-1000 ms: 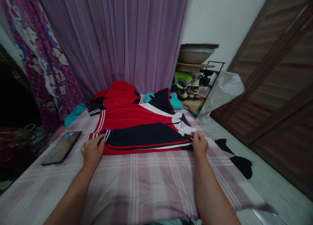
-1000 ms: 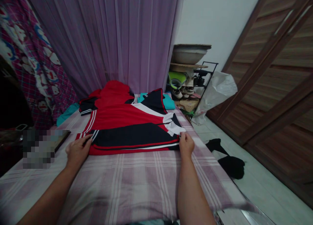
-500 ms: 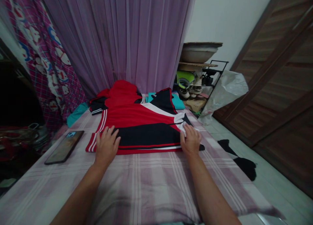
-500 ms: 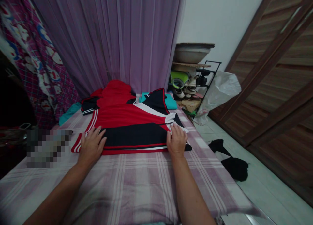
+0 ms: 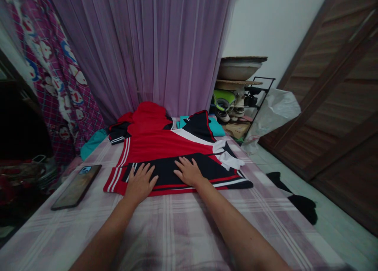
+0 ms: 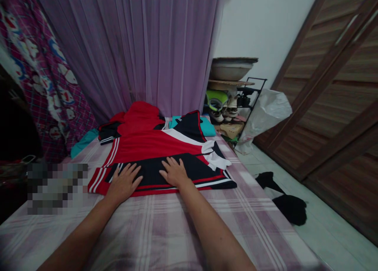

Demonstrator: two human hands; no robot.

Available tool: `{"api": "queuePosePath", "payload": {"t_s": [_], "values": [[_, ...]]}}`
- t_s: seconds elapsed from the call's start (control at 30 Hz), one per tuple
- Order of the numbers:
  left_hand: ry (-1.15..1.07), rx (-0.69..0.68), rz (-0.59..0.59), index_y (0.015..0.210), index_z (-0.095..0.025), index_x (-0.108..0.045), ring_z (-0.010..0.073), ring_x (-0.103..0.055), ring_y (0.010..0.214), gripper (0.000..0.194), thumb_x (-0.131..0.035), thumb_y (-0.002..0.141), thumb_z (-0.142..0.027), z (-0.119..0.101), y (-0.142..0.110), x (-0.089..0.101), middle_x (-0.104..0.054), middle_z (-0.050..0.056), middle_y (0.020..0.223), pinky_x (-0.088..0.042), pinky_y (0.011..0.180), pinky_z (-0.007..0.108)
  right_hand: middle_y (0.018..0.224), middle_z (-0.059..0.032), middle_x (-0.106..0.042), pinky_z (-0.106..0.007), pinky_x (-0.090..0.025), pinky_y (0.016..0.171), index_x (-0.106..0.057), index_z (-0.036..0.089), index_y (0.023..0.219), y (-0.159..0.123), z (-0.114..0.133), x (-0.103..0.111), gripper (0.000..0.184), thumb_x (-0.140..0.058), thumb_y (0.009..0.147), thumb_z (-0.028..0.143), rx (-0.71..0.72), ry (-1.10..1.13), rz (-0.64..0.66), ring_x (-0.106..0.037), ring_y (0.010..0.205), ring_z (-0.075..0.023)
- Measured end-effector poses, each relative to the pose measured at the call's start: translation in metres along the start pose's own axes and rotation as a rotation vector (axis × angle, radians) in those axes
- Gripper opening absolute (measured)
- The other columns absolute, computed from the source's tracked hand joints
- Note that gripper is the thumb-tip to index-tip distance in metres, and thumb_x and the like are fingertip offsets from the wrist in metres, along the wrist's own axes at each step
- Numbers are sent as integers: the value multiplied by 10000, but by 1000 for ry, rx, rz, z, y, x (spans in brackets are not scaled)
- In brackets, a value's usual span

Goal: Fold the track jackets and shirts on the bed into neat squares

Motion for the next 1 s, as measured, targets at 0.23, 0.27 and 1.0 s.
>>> {"api": "queuePosePath", "payload": {"t_s": [0.23, 0.27, 1.0], "values": [[-62, 5, -55, 1325, -256, -624, 332, -445, 1384, 457, -492, 917, -415, 0, 1, 0, -576, 116, 1427, -157, 1175, 617, 1568, -111, -392, -559, -254, 1148, -434, 261, 1488, -45, -125, 16, 507, -344, 1014, 421, -325, -151, 16, -355, 1436, -268], [-53, 3, -61, 1324, -253, -624, 333, -448, 1381, 457, -487, 919, -414, 0, 0, 0, -577, 117, 1426, -155, 1174, 619, 1564, -119, -398, -568, -256, 1143, -441, 256, 1483, -49, -129, 19, 506, -349, 1013, 418, -339, -157, 7, -365, 1429, -275], [-148, 0, -329, 1196, -203, -672, 284, -572, 1260, 420, -396, 959, -414, 26, -24, 27, -676, 110, 1295, -256, 1163, 525, 1029, -113, -716, -339, -424, 841, -731, 172, 1038, -142, -163, 49, 305, -543, 934, 388, -579, -212, -361, -629, 989, -250]]}}
Point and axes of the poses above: each hand's wrist, its own y-axis towards the middle knuckle, its own x-axis out of the back of the hand, z = x × y, the point moved 8 cm from there along y, towards the middle knuckle
